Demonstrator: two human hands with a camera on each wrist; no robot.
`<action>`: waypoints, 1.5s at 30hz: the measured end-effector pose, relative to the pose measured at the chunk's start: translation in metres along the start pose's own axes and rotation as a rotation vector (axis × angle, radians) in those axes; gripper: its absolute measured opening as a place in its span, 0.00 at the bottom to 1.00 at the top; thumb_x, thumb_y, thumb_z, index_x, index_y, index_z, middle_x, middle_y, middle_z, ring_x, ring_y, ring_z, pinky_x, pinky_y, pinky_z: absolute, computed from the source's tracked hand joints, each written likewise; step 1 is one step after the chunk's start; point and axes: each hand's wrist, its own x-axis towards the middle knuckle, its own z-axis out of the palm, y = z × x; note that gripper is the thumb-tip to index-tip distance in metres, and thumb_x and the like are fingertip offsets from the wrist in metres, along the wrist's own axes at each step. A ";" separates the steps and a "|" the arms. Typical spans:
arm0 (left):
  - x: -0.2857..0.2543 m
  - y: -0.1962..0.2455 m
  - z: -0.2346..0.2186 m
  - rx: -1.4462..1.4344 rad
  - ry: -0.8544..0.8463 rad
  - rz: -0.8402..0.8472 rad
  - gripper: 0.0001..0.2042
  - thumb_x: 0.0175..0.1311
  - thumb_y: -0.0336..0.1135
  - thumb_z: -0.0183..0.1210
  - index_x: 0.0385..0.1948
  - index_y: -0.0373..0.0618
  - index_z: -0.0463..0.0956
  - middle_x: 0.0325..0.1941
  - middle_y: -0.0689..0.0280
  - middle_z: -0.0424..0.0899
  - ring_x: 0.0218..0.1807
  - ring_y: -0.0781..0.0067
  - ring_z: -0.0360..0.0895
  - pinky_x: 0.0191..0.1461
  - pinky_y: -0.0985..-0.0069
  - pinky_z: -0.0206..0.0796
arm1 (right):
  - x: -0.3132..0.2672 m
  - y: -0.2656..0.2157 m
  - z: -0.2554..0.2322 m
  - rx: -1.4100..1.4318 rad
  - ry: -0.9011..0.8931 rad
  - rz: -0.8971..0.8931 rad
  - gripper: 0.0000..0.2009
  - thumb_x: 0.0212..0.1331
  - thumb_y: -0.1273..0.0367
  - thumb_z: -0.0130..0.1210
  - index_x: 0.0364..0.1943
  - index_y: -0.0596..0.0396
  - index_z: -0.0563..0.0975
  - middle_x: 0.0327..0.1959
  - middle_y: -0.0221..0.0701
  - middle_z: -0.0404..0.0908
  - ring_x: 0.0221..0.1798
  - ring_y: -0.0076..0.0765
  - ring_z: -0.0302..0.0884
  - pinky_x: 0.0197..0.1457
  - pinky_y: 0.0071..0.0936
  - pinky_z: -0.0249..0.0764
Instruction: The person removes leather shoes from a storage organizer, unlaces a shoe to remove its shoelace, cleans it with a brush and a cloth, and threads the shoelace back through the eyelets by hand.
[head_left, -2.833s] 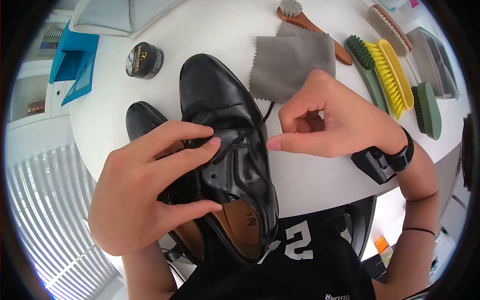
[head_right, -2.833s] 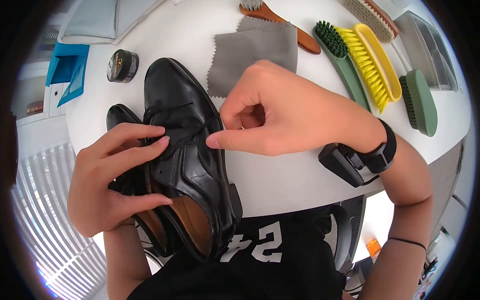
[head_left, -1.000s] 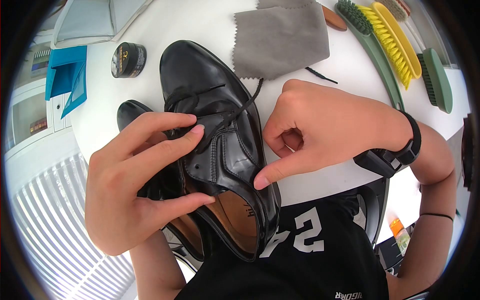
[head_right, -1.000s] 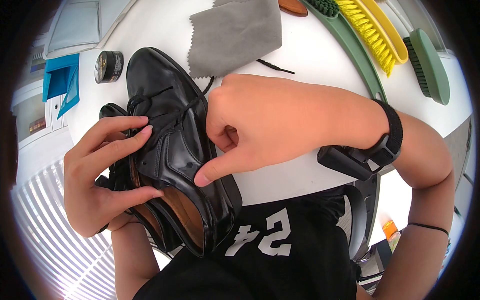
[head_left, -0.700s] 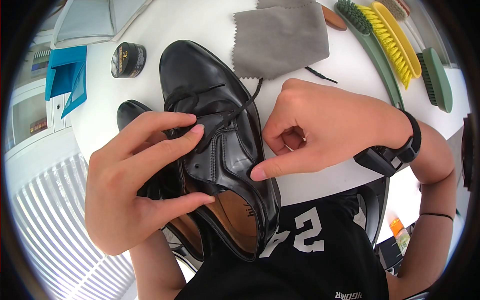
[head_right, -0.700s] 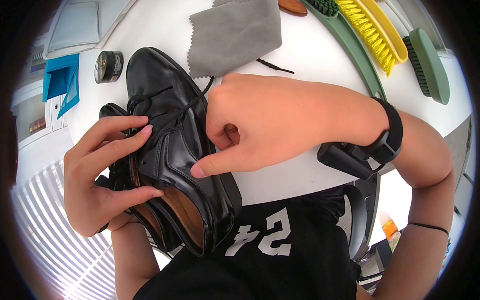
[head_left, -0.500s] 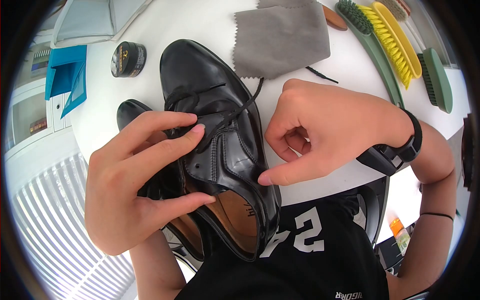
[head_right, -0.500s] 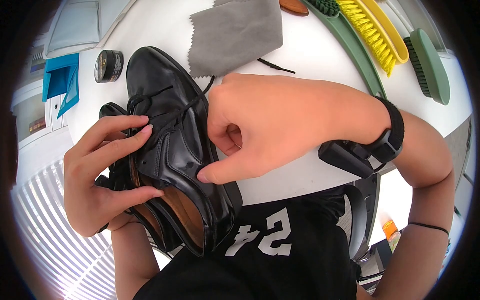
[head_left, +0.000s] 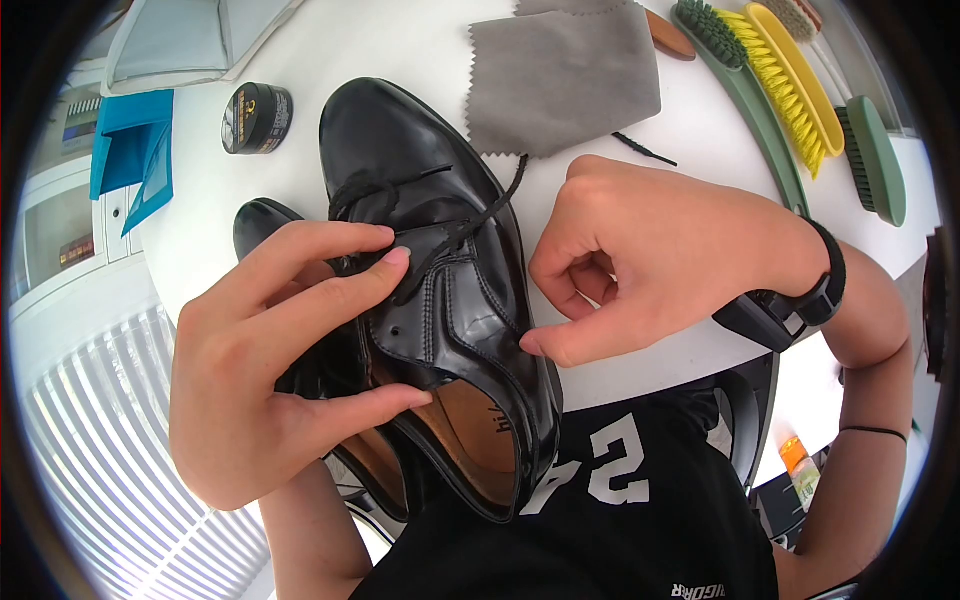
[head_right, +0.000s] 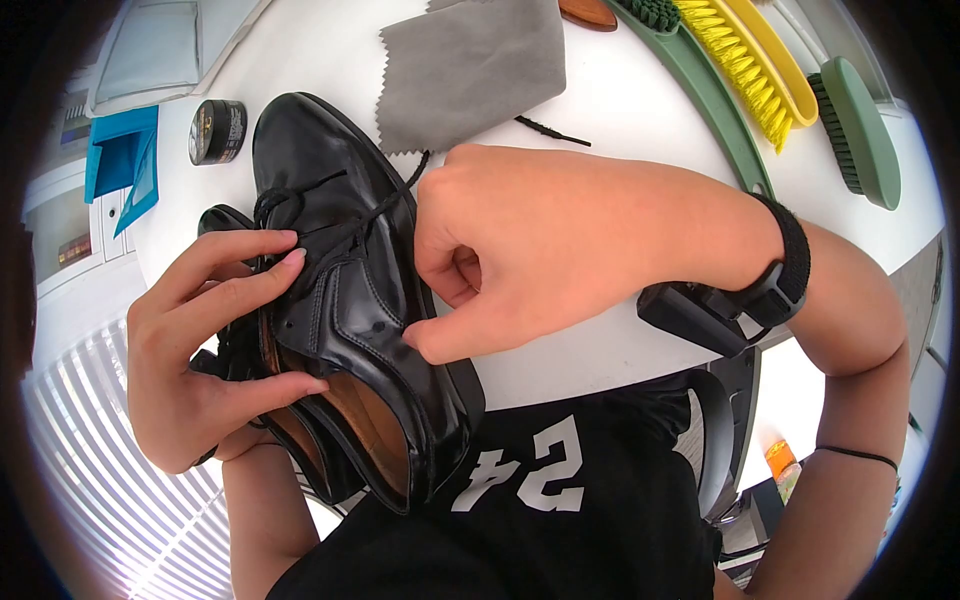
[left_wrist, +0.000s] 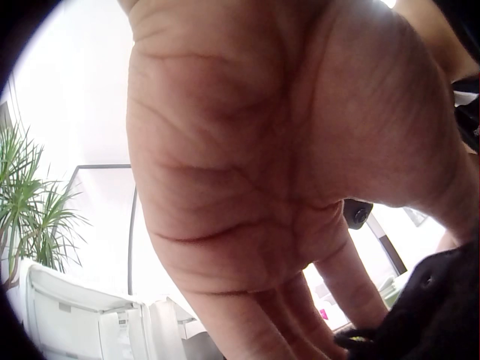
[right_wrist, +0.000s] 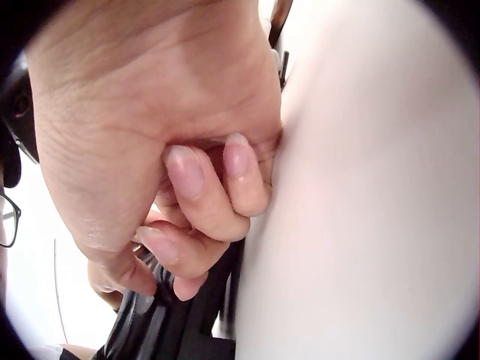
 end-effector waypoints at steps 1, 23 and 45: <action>0.000 0.000 0.000 0.000 0.000 -0.001 0.42 0.30 0.44 0.88 0.58 0.40 0.90 0.61 0.54 0.89 0.54 0.58 0.89 0.54 0.67 0.80 | 0.000 0.000 0.000 0.000 0.000 0.000 0.22 0.61 0.61 0.72 0.14 0.56 0.78 0.10 0.28 0.74 0.14 0.32 0.73 0.22 0.28 0.64; 0.000 0.001 0.001 0.008 0.005 -0.010 0.42 0.30 0.45 0.87 0.58 0.41 0.90 0.61 0.55 0.90 0.54 0.58 0.89 0.55 0.67 0.79 | -0.002 0.002 0.002 -0.111 -0.005 -0.054 0.22 0.57 0.59 0.72 0.14 0.56 0.76 0.09 0.28 0.73 0.14 0.36 0.74 0.22 0.30 0.64; 0.000 0.000 0.001 0.002 0.019 0.007 0.41 0.30 0.43 0.87 0.57 0.39 0.90 0.60 0.55 0.90 0.53 0.58 0.89 0.53 0.68 0.79 | 0.002 0.000 -0.001 0.083 -0.030 0.063 0.25 0.68 0.61 0.70 0.14 0.57 0.77 0.10 0.26 0.70 0.14 0.25 0.64 0.23 0.28 0.60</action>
